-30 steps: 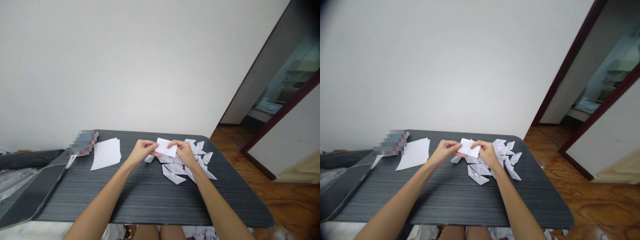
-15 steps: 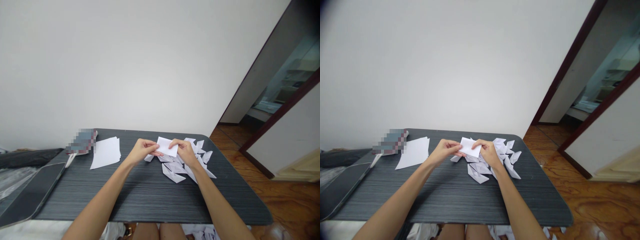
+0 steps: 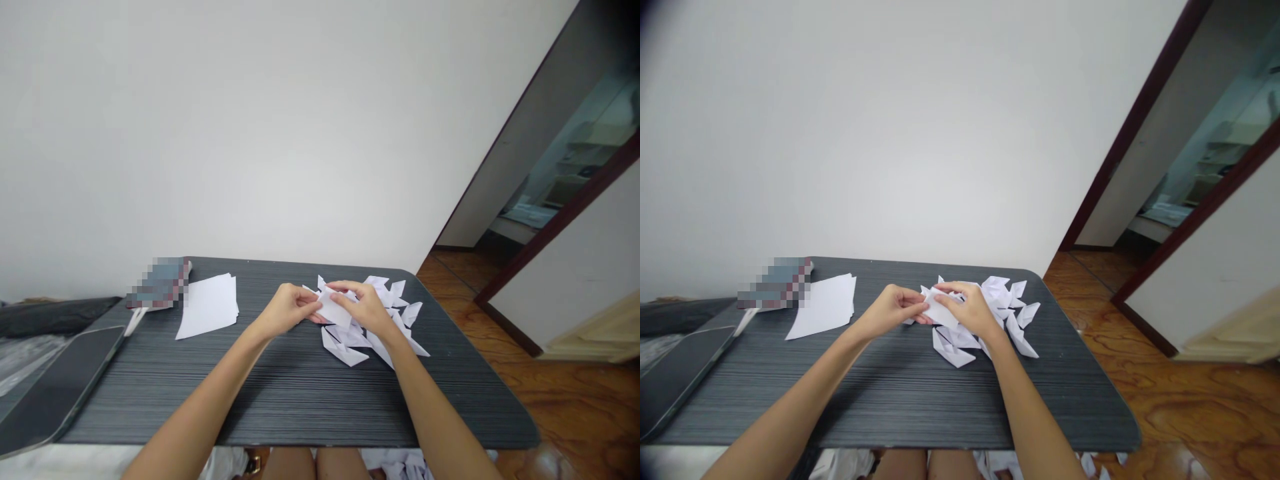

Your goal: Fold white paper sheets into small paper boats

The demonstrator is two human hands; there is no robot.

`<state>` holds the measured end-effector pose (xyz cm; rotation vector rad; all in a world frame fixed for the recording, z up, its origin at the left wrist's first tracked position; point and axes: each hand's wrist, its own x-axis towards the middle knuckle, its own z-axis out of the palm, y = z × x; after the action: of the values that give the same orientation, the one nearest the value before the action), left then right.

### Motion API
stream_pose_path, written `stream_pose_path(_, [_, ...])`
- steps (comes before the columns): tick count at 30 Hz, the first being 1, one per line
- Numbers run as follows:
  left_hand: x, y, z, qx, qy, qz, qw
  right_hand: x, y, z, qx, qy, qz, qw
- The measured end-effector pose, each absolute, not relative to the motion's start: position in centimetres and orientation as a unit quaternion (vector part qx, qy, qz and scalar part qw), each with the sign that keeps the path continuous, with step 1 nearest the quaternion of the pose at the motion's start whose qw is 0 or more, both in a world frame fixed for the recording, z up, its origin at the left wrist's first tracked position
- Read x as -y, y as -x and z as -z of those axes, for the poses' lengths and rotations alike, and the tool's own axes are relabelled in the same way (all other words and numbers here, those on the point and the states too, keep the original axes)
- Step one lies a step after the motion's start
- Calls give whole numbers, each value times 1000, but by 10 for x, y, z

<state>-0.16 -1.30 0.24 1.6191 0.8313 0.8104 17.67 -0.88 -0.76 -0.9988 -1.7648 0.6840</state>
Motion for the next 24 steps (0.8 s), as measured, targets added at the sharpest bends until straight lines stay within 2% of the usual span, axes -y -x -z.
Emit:
stream_pose_path(3, [16, -1, -3, -353, -713, -320, 515, 12, -169, 7, 754, 407, -255, 449])
stream_pose_path(11, [16, -1, -2, -354, -735, -302, 494, 12, -169, 9, 761, 395, -275, 436])
stream_pose_path(19, [15, 0, 0, -337, -723, -295, 527, 9, -167, 14, 742, 413, -278, 450])
stream_pose_path(24, [12, 4, 0, -347, -707, -303, 537, 5, -176, 12, 695, 391, -348, 493])
